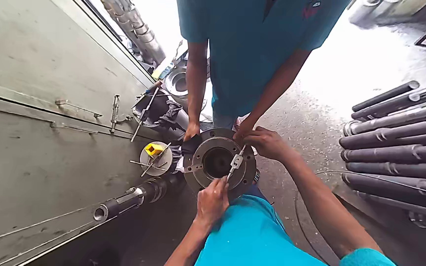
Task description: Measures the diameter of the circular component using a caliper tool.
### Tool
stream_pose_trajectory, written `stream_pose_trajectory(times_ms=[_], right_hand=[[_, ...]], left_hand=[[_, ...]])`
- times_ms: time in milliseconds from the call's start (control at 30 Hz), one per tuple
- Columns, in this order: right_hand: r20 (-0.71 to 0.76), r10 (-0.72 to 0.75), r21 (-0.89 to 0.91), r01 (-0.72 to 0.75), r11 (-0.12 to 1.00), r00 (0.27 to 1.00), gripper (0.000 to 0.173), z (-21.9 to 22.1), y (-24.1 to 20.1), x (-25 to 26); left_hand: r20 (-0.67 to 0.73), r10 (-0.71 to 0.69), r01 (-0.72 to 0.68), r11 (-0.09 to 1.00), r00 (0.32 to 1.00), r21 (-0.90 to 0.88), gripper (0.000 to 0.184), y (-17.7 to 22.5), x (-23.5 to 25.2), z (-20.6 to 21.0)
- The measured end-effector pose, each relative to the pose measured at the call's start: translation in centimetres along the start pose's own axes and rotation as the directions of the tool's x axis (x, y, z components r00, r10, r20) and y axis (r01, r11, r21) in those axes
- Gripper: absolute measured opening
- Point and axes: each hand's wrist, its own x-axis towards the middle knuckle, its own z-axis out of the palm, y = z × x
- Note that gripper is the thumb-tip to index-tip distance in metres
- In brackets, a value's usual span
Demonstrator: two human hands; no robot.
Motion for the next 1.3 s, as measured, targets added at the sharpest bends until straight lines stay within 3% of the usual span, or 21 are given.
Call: stream_pose_trajectory(times_ms=[100, 167, 233, 333, 400, 467, 633, 733, 800, 900, 1000, 1100, 1167, 1233, 1300], right_hand=[[0.082, 0.211, -0.094, -0.203, 0.975, 0.974, 0.013, -1.0, -3.1, -3.6], [0.087, 0.405, -0.129, -0.393, 0.911, 0.91, 0.017, -0.2, -6.5, -5.5], [0.047, 0.541, -0.188, -0.524, 0.831, 0.84, 0.024, 1.2, -9.9, -6.3], [-0.054, 0.631, -0.234, -0.624, 0.745, 0.774, 0.031, 3.2, -12.9, -6.3], [-0.02, 0.642, -0.153, -0.637, 0.756, 0.767, 0.032, 2.7, -12.0, -6.8], [-0.004, 0.589, -0.091, -0.587, 0.805, 0.808, 0.028, 1.9, -9.4, -7.1], [-0.181, 0.405, -0.088, -0.425, 0.901, 0.896, 0.023, 1.7, -3.7, -3.9], [-0.107, 0.283, -0.083, -0.292, 0.953, 0.953, 0.027, 1.0, -2.6, -1.4], [-0.06, 0.263, -0.104, -0.268, 0.958, 0.963, 0.024, 0.2, -2.5, -2.2], [0.022, 0.363, -0.104, -0.359, 0.928, 0.932, 0.02, -0.6, -4.4, -5.0], [0.141, 0.573, -0.134, -0.558, 0.819, 0.807, 0.041, 0.2, -9.3, -6.6], [-0.087, 0.665, -0.28, -0.659, 0.699, 0.742, 0.044, 3.3, -14.6, -6.2], [-0.202, 0.675, -0.319, -0.699, 0.64, 0.71, 0.043, 4.9, -16.6, -5.8], [-0.212, 0.676, -0.299, -0.705, 0.643, 0.706, 0.042, 5.4, -17.0, -5.7], [-0.123, 0.69, -0.176, -0.7, 0.692, 0.713, 0.04, 4.6, -15.6, -6.7]], left_hand=[[-0.043, 0.031, -0.026, 0.993, 0.999, 0.111, 0.029, -3.9, 3.0, -1.2], [-0.074, 0.114, -0.101, 0.982, 0.991, 0.159, 0.024, -6.4, 6.0, -1.4], [-0.076, 0.225, -0.211, 0.965, 0.971, 0.157, 0.022, -7.5, 9.4, -1.3], [-0.033, 0.337, -0.33, 0.936, 0.941, 0.125, 0.023, -8.1, 12.9, -1.6], [-0.043, 0.32, -0.315, 0.945, 0.947, 0.091, 0.023, -8.3, 12.1, -1.3], [-0.062, 0.235, -0.23, 0.97, 0.97, 0.076, 0.022, -8.2, 9.8, -1.1], [-0.048, 0.076, -0.077, 0.997, 0.996, -0.003, 0.025, -3.8, 1.6, -0.8], [-0.083, 0.056, -0.055, 0.998, 0.995, 0.011, 0.026, -2.0, -0.3, 0.0], [-0.083, 0.045, -0.042, 0.998, 0.996, 0.04, 0.024, -2.5, 0.6, -0.4], [-0.103, 0.081, -0.069, 0.991, 0.991, 0.118, 0.022, -5.4, 4.1, -1.0], [-0.013, 0.249, -0.244, 0.957, 0.968, 0.156, 0.022, -8.2, 9.8, -1.4], [0.145, 0.472, -0.492, 0.855, 0.869, 0.162, 0.025, -8.9, 15.1, -2.2], [0.208, 0.553, -0.584, 0.801, 0.807, 0.135, 0.028, -8.5, 17.6, -2.4], [0.226, 0.603, -0.636, 0.761, 0.765, 0.123, 0.029, -8.8, 19.3, -1.9], [0.191, 0.604, -0.628, 0.769, 0.774, 0.117, 0.025, -9.1, 18.6, -2.0]])
